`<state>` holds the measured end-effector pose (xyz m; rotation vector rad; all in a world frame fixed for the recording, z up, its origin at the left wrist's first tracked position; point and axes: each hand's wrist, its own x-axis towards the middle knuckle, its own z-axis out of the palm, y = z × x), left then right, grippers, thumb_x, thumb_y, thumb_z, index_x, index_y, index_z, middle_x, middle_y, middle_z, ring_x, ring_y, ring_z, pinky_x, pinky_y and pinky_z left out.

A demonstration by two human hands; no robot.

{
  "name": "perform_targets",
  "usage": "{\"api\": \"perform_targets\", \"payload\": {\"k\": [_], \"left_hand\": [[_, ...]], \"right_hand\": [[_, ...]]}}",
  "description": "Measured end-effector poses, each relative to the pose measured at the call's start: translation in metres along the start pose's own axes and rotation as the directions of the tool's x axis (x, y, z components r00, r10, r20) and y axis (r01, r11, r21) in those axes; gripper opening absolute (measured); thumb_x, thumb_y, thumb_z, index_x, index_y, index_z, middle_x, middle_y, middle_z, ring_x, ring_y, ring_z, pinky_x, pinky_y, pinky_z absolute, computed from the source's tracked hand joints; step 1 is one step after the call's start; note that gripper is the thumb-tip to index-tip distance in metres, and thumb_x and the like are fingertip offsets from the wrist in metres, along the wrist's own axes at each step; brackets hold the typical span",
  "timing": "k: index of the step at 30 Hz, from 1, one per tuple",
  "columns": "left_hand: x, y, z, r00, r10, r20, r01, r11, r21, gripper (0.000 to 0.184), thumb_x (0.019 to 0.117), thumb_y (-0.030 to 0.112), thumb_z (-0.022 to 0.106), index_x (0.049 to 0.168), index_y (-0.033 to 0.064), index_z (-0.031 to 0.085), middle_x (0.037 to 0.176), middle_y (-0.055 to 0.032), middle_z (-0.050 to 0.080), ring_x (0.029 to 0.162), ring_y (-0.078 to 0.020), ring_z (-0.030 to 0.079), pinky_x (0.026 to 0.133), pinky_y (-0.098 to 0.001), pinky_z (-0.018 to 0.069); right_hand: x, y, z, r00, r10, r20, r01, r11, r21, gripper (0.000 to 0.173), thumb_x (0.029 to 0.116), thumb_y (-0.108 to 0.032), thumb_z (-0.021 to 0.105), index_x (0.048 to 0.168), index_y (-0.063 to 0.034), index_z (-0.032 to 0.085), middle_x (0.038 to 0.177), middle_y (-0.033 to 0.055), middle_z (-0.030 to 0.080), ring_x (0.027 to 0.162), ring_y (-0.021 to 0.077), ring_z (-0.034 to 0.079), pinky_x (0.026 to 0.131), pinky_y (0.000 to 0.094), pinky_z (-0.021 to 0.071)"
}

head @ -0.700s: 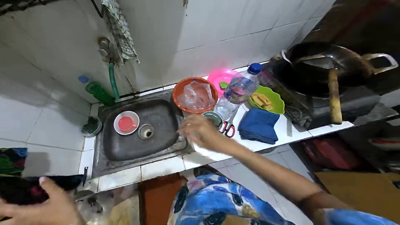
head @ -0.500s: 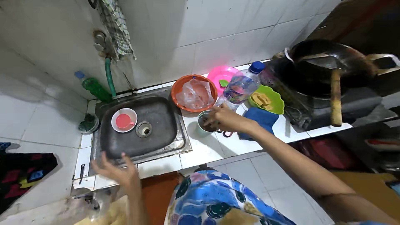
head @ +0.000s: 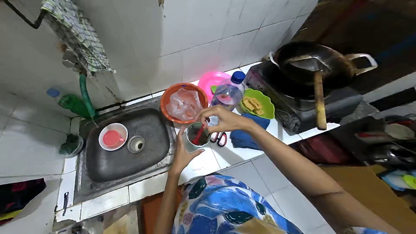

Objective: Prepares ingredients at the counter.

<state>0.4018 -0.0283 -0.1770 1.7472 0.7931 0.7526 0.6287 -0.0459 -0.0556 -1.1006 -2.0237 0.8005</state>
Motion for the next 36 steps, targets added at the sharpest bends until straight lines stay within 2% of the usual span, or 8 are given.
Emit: {"api": "perform_targets", "payload": {"k": [6, 10, 12, 15, 22, 26, 30, 36], "left_hand": [[0.009, -0.010, 0.029, 0.994, 0.033, -0.103, -0.042, 0.995, -0.093, 0.121, 0.0587, 0.027, 0.097, 0.149, -0.0162, 0.029, 0.144, -0.0307, 0.051, 0.136, -0.0296, 0.051, 0.115, -0.0400, 0.0410], [0.012, -0.014, 0.035, 0.983, 0.064, -0.172, -0.077, 0.995, -0.068, 0.112, 0.0566, 0.018, 0.096, 0.143, -0.0196, 0.036, 0.137, -0.0324, 0.056, 0.129, -0.0310, 0.057, 0.112, -0.0390, 0.0448], [0.012, -0.013, 0.034, 0.983, 0.064, -0.173, -0.076, 0.995, -0.068, 0.110, 0.0554, 0.014, 0.094, 0.143, -0.0196, 0.037, 0.135, -0.0325, 0.057, 0.128, -0.0315, 0.058, 0.111, -0.0397, 0.0451], [0.012, -0.016, 0.035, 0.977, 0.105, -0.187, -0.113, 0.993, -0.033, 0.106, 0.0583, 0.020, 0.096, 0.140, -0.0190, 0.041, 0.131, -0.0302, 0.061, 0.125, -0.0287, 0.061, 0.110, -0.0379, 0.0472], [0.015, -0.013, 0.029, 0.986, 0.080, -0.145, -0.084, 0.996, -0.024, 0.107, 0.0566, 0.022, 0.097, 0.141, -0.0161, 0.042, 0.131, -0.0283, 0.062, 0.125, -0.0296, 0.061, 0.109, -0.0408, 0.0476], [0.020, -0.013, 0.023, 0.993, 0.082, -0.083, -0.085, 0.996, -0.035, 0.107, 0.0545, 0.021, 0.098, 0.141, -0.0139, 0.045, 0.138, -0.0278, 0.057, 0.131, -0.0287, 0.057, 0.112, -0.0391, 0.0451], [0.023, -0.009, 0.017, 0.986, 0.159, -0.054, -0.161, 0.986, -0.041, 0.102, 0.0530, 0.020, 0.097, 0.136, -0.0158, 0.049, 0.134, -0.0287, 0.059, 0.128, -0.0292, 0.058, 0.111, -0.0380, 0.0458], [0.023, 0.012, 0.006, 0.983, 0.147, 0.108, -0.152, 0.988, 0.035, 0.101, 0.0492, 0.009, 0.096, 0.136, -0.0145, 0.051, 0.136, -0.0318, 0.054, 0.127, -0.0359, 0.057, 0.110, -0.0421, 0.0457]], "right_hand": [[-0.013, 0.004, 0.011, 0.975, 0.218, -0.032, -0.186, 0.892, 0.411, 0.004, 0.0889, -0.002, 0.061, 0.090, -0.0059, 0.062, 0.086, -0.0083, 0.072, 0.083, -0.0008, 0.069, 0.081, 0.0201, 0.0577], [-0.020, 0.005, 0.015, 0.981, 0.187, 0.052, -0.193, 0.966, 0.173, 0.025, 0.0914, 0.001, 0.063, 0.114, 0.0119, 0.062, 0.102, 0.0130, 0.071, 0.091, 0.0105, 0.069, 0.089, 0.0260, 0.0556], [-0.021, 0.005, 0.015, 0.984, 0.141, 0.106, -0.135, 0.989, -0.065, 0.025, 0.0912, 0.004, 0.062, 0.115, 0.0078, 0.070, 0.107, 0.0217, 0.072, 0.095, 0.0270, 0.070, 0.090, 0.0396, 0.0556], [-0.018, -0.005, 0.013, 0.921, 0.234, 0.312, -0.169, 0.961, -0.220, 0.037, 0.0877, 0.009, 0.064, 0.120, -0.0055, 0.075, 0.114, 0.0235, 0.067, 0.110, 0.0399, 0.062, 0.099, 0.0557, 0.0463], [-0.021, -0.003, 0.002, 0.895, 0.278, 0.350, -0.170, 0.936, -0.308, 0.054, 0.0820, 0.023, 0.055, 0.115, -0.0121, 0.080, 0.109, 0.0241, 0.067, 0.104, 0.0414, 0.063, 0.092, 0.0560, 0.0506], [-0.023, -0.004, -0.006, 0.839, 0.317, 0.443, -0.155, 0.919, -0.363, 0.036, 0.0872, 0.013, 0.063, 0.108, -0.0100, 0.081, 0.109, 0.0239, 0.068, 0.104, 0.0431, 0.063, 0.093, 0.0605, 0.0466], [-0.025, -0.005, -0.001, 0.887, 0.205, 0.414, -0.094, 0.958, -0.272, 0.020, 0.0915, 0.007, 0.064, 0.101, -0.0006, 0.080, 0.100, 0.0217, 0.072, 0.097, 0.0387, 0.067, 0.091, 0.0549, 0.0495], [-0.030, 0.001, 0.008, 0.998, 0.055, 0.024, -0.056, 0.998, 0.036, 0.018, 0.0925, -0.010, 0.070, 0.100, 0.0048, 0.078, 0.092, 0.0122, 0.076, 0.087, 0.0070, 0.070, 0.086, 0.0199, 0.0542]]}}
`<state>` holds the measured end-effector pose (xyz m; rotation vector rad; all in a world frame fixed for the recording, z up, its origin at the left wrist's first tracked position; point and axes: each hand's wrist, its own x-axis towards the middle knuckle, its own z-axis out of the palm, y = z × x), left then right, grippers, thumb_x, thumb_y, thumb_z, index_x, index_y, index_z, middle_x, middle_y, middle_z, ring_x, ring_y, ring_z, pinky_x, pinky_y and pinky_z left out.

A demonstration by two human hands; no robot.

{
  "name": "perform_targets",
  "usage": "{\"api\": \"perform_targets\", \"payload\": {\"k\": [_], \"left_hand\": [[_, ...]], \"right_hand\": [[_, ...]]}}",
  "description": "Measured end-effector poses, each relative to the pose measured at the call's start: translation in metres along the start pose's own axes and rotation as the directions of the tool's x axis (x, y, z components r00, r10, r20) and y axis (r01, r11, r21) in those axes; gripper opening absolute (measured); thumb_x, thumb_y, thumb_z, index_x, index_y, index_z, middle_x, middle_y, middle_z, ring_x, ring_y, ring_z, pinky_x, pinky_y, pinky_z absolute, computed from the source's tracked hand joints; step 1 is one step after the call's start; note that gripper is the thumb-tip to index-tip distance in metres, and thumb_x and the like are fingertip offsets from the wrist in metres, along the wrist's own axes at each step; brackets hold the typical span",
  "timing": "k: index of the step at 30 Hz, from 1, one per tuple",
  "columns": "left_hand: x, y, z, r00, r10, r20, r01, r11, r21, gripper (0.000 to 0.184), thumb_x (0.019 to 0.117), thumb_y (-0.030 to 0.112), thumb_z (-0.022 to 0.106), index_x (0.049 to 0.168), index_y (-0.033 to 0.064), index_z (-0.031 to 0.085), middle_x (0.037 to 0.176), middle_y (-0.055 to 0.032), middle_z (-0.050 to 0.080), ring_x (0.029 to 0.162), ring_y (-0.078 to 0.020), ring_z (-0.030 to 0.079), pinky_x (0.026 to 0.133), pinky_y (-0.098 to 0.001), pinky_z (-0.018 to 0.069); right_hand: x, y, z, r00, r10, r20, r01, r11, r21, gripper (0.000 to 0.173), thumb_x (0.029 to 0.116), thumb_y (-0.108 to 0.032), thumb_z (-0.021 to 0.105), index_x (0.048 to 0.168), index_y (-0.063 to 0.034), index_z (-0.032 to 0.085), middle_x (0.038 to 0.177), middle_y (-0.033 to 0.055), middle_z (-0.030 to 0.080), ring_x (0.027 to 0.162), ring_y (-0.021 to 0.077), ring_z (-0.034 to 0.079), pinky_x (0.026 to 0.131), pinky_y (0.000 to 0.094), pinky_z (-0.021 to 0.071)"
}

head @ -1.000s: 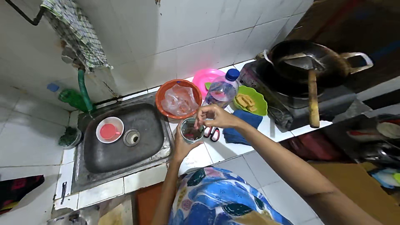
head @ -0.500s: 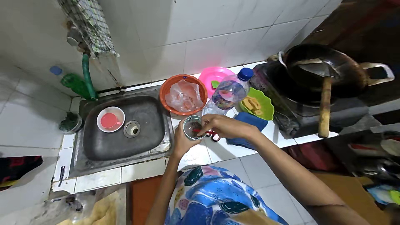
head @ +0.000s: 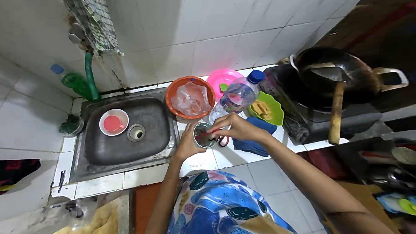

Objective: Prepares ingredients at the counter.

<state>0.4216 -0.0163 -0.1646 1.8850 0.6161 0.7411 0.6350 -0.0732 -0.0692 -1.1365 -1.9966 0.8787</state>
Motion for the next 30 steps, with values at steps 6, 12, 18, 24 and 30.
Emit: {"api": "perform_targets", "payload": {"k": [6, 12, 18, 24, 30], "left_hand": [[0.000, -0.002, -0.009, 0.996, 0.018, 0.084, -0.017, 1.000, -0.009, 0.101, 0.0484, 0.007, 0.096, 0.137, -0.0138, 0.050, 0.136, -0.0309, 0.055, 0.127, -0.0346, 0.057, 0.110, -0.0412, 0.0453], [0.000, -0.001, -0.005, 0.996, 0.035, 0.084, -0.034, 0.999, -0.013, 0.103, 0.0498, 0.004, 0.095, 0.138, -0.0158, 0.047, 0.134, -0.0309, 0.058, 0.127, -0.0337, 0.059, 0.110, -0.0415, 0.0455], [0.002, -0.003, -0.005, 0.995, 0.036, 0.097, -0.032, 0.998, -0.049, 0.103, 0.0504, 0.004, 0.095, 0.139, -0.0156, 0.046, 0.133, -0.0291, 0.060, 0.126, -0.0311, 0.060, 0.110, -0.0400, 0.0462], [0.001, -0.001, -0.004, 0.994, 0.024, 0.107, -0.019, 0.999, -0.050, 0.103, 0.0504, 0.001, 0.095, 0.139, -0.0157, 0.046, 0.135, -0.0305, 0.058, 0.128, -0.0330, 0.059, 0.111, -0.0411, 0.0452], [0.002, 0.000, -0.004, 0.993, 0.010, 0.116, -0.006, 0.999, -0.036, 0.104, 0.0511, 0.002, 0.095, 0.140, -0.0152, 0.045, 0.136, -0.0307, 0.057, 0.128, -0.0334, 0.058, 0.112, -0.0400, 0.0445]], "right_hand": [[-0.001, -0.002, 0.014, 0.993, 0.038, -0.108, -0.032, 0.998, 0.056, 0.020, 0.0906, -0.010, 0.073, 0.093, 0.0098, 0.071, 0.079, 0.0101, 0.073, 0.070, -0.0004, 0.066, 0.072, 0.0138, 0.0533], [0.004, -0.009, 0.007, 0.904, -0.404, -0.139, 0.321, 0.857, -0.403, 0.024, 0.1022, -0.015, 0.061, 0.094, 0.0023, 0.075, 0.086, 0.0136, 0.075, 0.082, 0.0147, 0.073, 0.081, 0.0221, 0.0560], [-0.014, -0.024, -0.008, 0.943, -0.321, -0.089, 0.249, 0.857, -0.451, 0.027, 0.1065, -0.017, 0.052, 0.096, 0.0019, 0.068, 0.084, 0.0138, 0.072, 0.077, 0.0150, 0.069, 0.076, 0.0215, 0.0549], [-0.027, -0.031, -0.022, 0.987, -0.158, -0.040, 0.131, 0.917, -0.377, 0.027, 0.1070, -0.017, 0.050, 0.100, 0.0022, 0.067, 0.089, 0.0143, 0.073, 0.083, 0.0138, 0.071, 0.081, 0.0210, 0.0552], [-0.024, -0.033, -0.025, 0.987, -0.152, -0.050, 0.124, 0.922, -0.367, 0.029, 0.1081, -0.018, 0.047, 0.102, 0.0025, 0.066, 0.093, 0.0144, 0.074, 0.087, 0.0118, 0.071, 0.084, 0.0188, 0.0543]]}}
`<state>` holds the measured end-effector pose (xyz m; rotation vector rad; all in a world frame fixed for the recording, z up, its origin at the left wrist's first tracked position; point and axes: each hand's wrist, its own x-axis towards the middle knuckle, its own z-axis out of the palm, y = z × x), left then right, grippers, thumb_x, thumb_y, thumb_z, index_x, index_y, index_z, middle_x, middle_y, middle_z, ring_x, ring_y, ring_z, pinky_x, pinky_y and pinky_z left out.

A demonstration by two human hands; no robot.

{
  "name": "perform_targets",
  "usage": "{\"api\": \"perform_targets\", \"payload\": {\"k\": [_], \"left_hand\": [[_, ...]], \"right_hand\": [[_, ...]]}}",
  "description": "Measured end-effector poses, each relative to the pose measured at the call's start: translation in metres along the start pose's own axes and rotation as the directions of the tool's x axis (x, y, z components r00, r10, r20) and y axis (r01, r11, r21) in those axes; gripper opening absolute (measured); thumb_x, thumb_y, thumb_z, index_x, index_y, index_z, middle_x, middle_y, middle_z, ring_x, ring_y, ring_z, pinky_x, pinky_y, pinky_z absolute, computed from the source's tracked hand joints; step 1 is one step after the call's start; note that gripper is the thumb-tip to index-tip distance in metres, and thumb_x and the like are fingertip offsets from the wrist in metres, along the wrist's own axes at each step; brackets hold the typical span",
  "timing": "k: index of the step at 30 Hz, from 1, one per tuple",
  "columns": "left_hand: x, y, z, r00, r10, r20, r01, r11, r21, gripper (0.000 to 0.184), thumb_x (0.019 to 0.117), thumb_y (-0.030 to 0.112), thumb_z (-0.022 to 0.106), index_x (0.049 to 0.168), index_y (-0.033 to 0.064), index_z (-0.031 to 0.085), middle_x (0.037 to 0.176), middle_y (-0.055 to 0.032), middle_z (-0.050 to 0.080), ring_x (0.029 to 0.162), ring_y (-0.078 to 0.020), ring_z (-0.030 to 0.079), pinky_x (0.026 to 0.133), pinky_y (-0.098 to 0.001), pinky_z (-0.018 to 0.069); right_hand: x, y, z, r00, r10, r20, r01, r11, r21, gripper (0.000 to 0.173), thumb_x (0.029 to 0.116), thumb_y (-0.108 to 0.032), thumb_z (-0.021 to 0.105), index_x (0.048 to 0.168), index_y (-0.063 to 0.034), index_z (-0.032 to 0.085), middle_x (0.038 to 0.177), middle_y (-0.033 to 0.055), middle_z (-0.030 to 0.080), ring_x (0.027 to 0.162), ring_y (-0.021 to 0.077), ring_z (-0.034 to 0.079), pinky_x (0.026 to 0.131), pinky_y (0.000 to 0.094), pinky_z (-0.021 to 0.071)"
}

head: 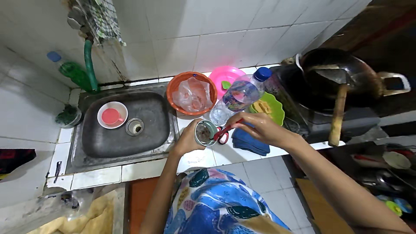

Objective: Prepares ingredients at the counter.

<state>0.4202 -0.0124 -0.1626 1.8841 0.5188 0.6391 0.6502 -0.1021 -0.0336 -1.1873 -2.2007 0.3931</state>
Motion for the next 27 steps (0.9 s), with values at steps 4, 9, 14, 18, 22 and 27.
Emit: {"api": "perform_targets", "payload": {"k": [4, 9, 14, 18, 22, 27], "left_hand": [[-0.001, -0.003, 0.000, 1.000, 0.009, -0.005, -0.009, 1.000, 0.001, 0.103, 0.0517, 0.004, 0.095, 0.140, -0.0153, 0.045, 0.135, -0.0302, 0.058, 0.128, -0.0324, 0.059, 0.111, -0.0393, 0.0450], [-0.001, 0.000, 0.000, 1.000, -0.007, 0.001, 0.007, 1.000, -0.008, 0.104, 0.0508, 0.001, 0.094, 0.140, -0.0152, 0.044, 0.135, -0.0309, 0.058, 0.128, -0.0335, 0.058, 0.111, -0.0403, 0.0449], [-0.003, -0.003, -0.001, 1.000, -0.001, -0.015, 0.001, 1.000, -0.010, 0.103, 0.0510, 0.002, 0.094, 0.140, -0.0153, 0.045, 0.135, -0.0306, 0.058, 0.128, -0.0326, 0.059, 0.111, -0.0393, 0.0449], [-0.003, -0.006, -0.002, 1.000, -0.022, -0.020, 0.021, 0.999, -0.028, 0.104, 0.0513, 0.002, 0.094, 0.141, -0.0138, 0.044, 0.136, -0.0291, 0.058, 0.129, -0.0311, 0.058, 0.112, -0.0393, 0.0443], [-0.005, -0.006, -0.004, 0.999, -0.027, -0.033, 0.026, 0.999, -0.035, 0.105, 0.0510, 0.004, 0.095, 0.141, -0.0146, 0.044, 0.135, -0.0297, 0.058, 0.128, -0.0319, 0.059, 0.112, -0.0408, 0.0449], [-0.003, -0.005, -0.002, 1.000, -0.014, -0.024, 0.013, 1.000, -0.027, 0.104, 0.0509, 0.004, 0.095, 0.140, -0.0152, 0.044, 0.134, -0.0296, 0.059, 0.128, -0.0313, 0.059, 0.111, -0.0395, 0.0452]], "right_hand": [[0.002, 0.000, 0.005, 0.998, 0.032, 0.046, -0.032, 0.999, -0.014, 0.027, 0.1077, -0.017, 0.047, 0.102, 0.0023, 0.065, 0.092, 0.0151, 0.073, 0.083, 0.0150, 0.070, 0.080, 0.0222, 0.0553], [-0.001, 0.009, 0.017, 0.997, 0.069, 0.034, -0.068, 0.998, -0.008, 0.025, 0.1068, -0.014, 0.047, 0.105, 0.0040, 0.065, 0.094, 0.0166, 0.072, 0.084, 0.0186, 0.071, 0.080, 0.0262, 0.0566], [0.001, 0.002, 0.004, 0.998, 0.063, 0.021, -0.062, 0.996, -0.068, 0.026, 0.1069, -0.016, 0.046, 0.103, 0.0024, 0.064, 0.091, 0.0140, 0.072, 0.082, 0.0167, 0.070, 0.079, 0.0257, 0.0564], [-0.005, 0.009, 0.016, 0.994, 0.102, 0.045, -0.101, 0.995, -0.024, 0.024, 0.1062, -0.012, 0.047, 0.103, 0.0042, 0.064, 0.090, 0.0168, 0.071, 0.080, 0.0216, 0.071, 0.077, 0.0306, 0.0579], [-0.004, 0.002, 0.003, 0.994, 0.072, -0.078, -0.074, 0.997, -0.024, 0.028, 0.1072, -0.016, 0.046, 0.103, 0.0035, 0.065, 0.092, 0.0127, 0.073, 0.086, 0.0125, 0.071, 0.083, 0.0247, 0.0573], [0.001, 0.000, 0.005, 0.998, 0.050, -0.048, -0.051, 0.998, -0.028, 0.027, 0.1069, -0.015, 0.046, 0.102, 0.0034, 0.065, 0.092, 0.0132, 0.073, 0.085, 0.0139, 0.071, 0.082, 0.0248, 0.0568]]}}
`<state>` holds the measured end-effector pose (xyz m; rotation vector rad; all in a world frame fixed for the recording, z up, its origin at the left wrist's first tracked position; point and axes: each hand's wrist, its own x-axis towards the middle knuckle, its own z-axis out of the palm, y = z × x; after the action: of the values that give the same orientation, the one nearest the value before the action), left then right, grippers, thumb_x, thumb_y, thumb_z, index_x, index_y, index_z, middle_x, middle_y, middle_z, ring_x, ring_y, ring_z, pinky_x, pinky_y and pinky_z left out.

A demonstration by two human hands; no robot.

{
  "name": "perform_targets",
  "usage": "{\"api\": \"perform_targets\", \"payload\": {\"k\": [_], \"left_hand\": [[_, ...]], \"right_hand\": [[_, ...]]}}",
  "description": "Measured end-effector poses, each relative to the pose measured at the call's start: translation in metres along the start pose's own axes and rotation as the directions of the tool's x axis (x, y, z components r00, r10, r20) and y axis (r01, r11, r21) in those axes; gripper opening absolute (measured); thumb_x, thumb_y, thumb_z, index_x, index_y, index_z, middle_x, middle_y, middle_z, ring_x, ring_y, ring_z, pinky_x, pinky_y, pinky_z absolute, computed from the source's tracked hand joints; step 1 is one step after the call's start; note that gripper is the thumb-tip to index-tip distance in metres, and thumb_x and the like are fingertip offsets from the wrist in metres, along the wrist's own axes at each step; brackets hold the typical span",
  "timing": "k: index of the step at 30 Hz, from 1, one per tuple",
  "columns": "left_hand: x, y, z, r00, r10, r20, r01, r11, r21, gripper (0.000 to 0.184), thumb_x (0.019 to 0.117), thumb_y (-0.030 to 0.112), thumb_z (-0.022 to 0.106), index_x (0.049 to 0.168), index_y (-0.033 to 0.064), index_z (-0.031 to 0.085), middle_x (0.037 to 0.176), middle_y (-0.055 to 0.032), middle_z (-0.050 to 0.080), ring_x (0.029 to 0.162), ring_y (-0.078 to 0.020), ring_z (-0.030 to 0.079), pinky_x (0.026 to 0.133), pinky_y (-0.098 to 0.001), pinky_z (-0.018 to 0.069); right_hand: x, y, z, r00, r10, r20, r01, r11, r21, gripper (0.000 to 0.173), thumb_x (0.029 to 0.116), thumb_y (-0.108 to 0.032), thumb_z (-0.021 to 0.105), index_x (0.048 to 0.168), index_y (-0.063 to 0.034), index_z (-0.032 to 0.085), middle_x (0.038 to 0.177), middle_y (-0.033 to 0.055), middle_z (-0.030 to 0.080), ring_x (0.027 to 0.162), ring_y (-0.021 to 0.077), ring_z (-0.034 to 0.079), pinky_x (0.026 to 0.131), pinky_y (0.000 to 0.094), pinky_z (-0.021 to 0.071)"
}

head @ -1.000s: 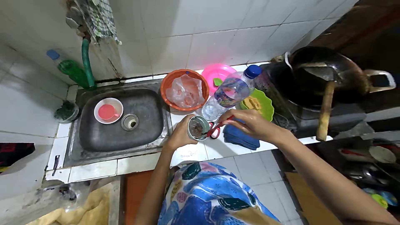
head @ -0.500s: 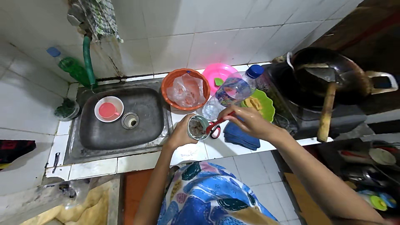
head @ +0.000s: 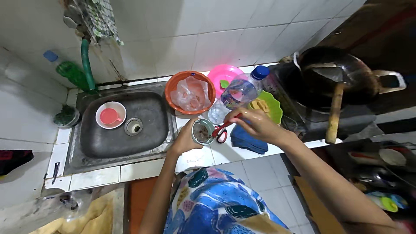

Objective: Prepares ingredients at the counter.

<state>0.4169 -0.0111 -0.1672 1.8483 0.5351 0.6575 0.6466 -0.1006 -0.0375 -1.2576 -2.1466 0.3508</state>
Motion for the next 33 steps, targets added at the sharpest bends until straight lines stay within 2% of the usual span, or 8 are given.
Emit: {"api": "perform_targets", "payload": {"k": [7, 11, 15, 19, 23, 26, 30, 33], "left_hand": [[0.001, 0.003, 0.001, 1.000, -0.004, 0.008, 0.004, 1.000, 0.003, 0.103, 0.0513, 0.001, 0.094, 0.140, -0.0146, 0.045, 0.135, -0.0291, 0.059, 0.128, -0.0306, 0.059, 0.111, -0.0389, 0.0453], [0.001, 0.001, 0.000, 1.000, 0.000, -0.010, 0.000, 1.000, 0.016, 0.103, 0.0513, 0.003, 0.094, 0.140, -0.0136, 0.045, 0.133, -0.0273, 0.061, 0.125, -0.0293, 0.061, 0.110, -0.0392, 0.0467], [-0.002, -0.004, -0.001, 1.000, -0.005, -0.031, 0.005, 1.000, 0.004, 0.106, 0.0510, 0.007, 0.096, 0.141, -0.0129, 0.045, 0.133, -0.0255, 0.061, 0.127, -0.0269, 0.060, 0.111, -0.0376, 0.0460], [-0.004, -0.004, 0.001, 0.999, -0.003, -0.050, 0.003, 1.000, -0.009, 0.106, 0.0500, 0.005, 0.096, 0.141, -0.0130, 0.045, 0.134, -0.0255, 0.061, 0.127, -0.0261, 0.060, 0.111, -0.0367, 0.0463], [-0.010, -0.003, 0.008, 0.994, -0.025, -0.102, 0.024, 1.000, -0.017, 0.107, 0.0486, 0.006, 0.096, 0.141, -0.0134, 0.045, 0.132, -0.0259, 0.062, 0.125, -0.0280, 0.061, 0.109, -0.0395, 0.0472], [-0.014, -0.004, 0.018, 0.987, -0.012, -0.160, 0.005, 0.999, -0.045, 0.106, 0.0491, 0.009, 0.096, 0.139, -0.0152, 0.046, 0.129, -0.0262, 0.064, 0.122, -0.0267, 0.063, 0.107, -0.0387, 0.0489], [-0.015, -0.009, 0.028, 0.973, -0.021, -0.229, -0.004, 0.994, -0.109, 0.106, 0.0485, 0.007, 0.096, 0.138, -0.0169, 0.044, 0.129, -0.0265, 0.063, 0.123, -0.0229, 0.063, 0.108, -0.0334, 0.0478], [-0.015, -0.009, 0.031, 0.968, -0.027, -0.250, -0.002, 0.993, -0.114, 0.107, 0.0482, 0.007, 0.096, 0.139, -0.0171, 0.043, 0.130, -0.0269, 0.063, 0.124, -0.0233, 0.062, 0.108, -0.0336, 0.0474]], "right_hand": [[-0.005, 0.015, 0.037, 0.984, 0.089, 0.156, -0.100, 0.993, 0.065, 0.024, 0.1049, -0.011, 0.052, 0.105, 0.0066, 0.068, 0.091, 0.0195, 0.073, 0.080, 0.0260, 0.072, 0.078, 0.0362, 0.0587], [-0.002, 0.032, 0.057, 0.995, -0.052, 0.082, 0.053, 0.999, -0.006, 0.026, 0.1033, -0.014, 0.056, 0.098, 0.0022, 0.076, 0.089, 0.0159, 0.076, 0.082, 0.0273, 0.075, 0.080, 0.0398, 0.0599], [0.010, 0.050, 0.067, 0.993, -0.114, 0.034, 0.118, 0.979, -0.169, 0.024, 0.1004, -0.022, 0.061, 0.093, -0.0101, 0.081, 0.091, 0.0038, 0.078, 0.087, 0.0251, 0.068, 0.081, 0.0437, 0.0473], [0.014, 0.046, 0.089, 0.987, -0.034, 0.157, 0.063, 0.982, -0.180, 0.020, 0.0982, -0.015, 0.062, 0.092, -0.0062, 0.079, 0.092, 0.0103, 0.075, 0.093, 0.0347, 0.067, 0.084, 0.0545, 0.0465], [0.021, 0.022, 0.093, 0.993, -0.007, 0.114, 0.026, 0.985, -0.168, 0.026, 0.0985, -0.016, 0.061, 0.083, 0.0002, 0.074, 0.079, 0.0135, 0.071, 0.084, 0.0350, 0.067, 0.080, 0.0533, 0.0455], [0.028, 0.013, 0.073, 1.000, -0.015, 0.017, 0.017, 0.990, -0.137, 0.032, 0.1007, -0.021, 0.057, 0.082, -0.0014, 0.074, 0.074, 0.0094, 0.070, 0.080, 0.0295, 0.064, 0.080, 0.0481, 0.0426], [0.034, 0.010, 0.052, 0.992, -0.121, -0.039, 0.108, 0.962, -0.249, 0.030, 0.1005, -0.024, 0.057, 0.083, -0.0087, 0.077, 0.080, 0.0031, 0.072, 0.085, 0.0248, 0.062, 0.083, 0.0454, 0.0391], [0.027, 0.023, 0.058, 0.993, -0.118, 0.001, 0.114, 0.957, -0.267, 0.029, 0.0999, -0.023, 0.058, 0.085, -0.0090, 0.078, 0.087, 0.0046, 0.074, 0.089, 0.0273, 0.065, 0.084, 0.0491, 0.0412]]}}
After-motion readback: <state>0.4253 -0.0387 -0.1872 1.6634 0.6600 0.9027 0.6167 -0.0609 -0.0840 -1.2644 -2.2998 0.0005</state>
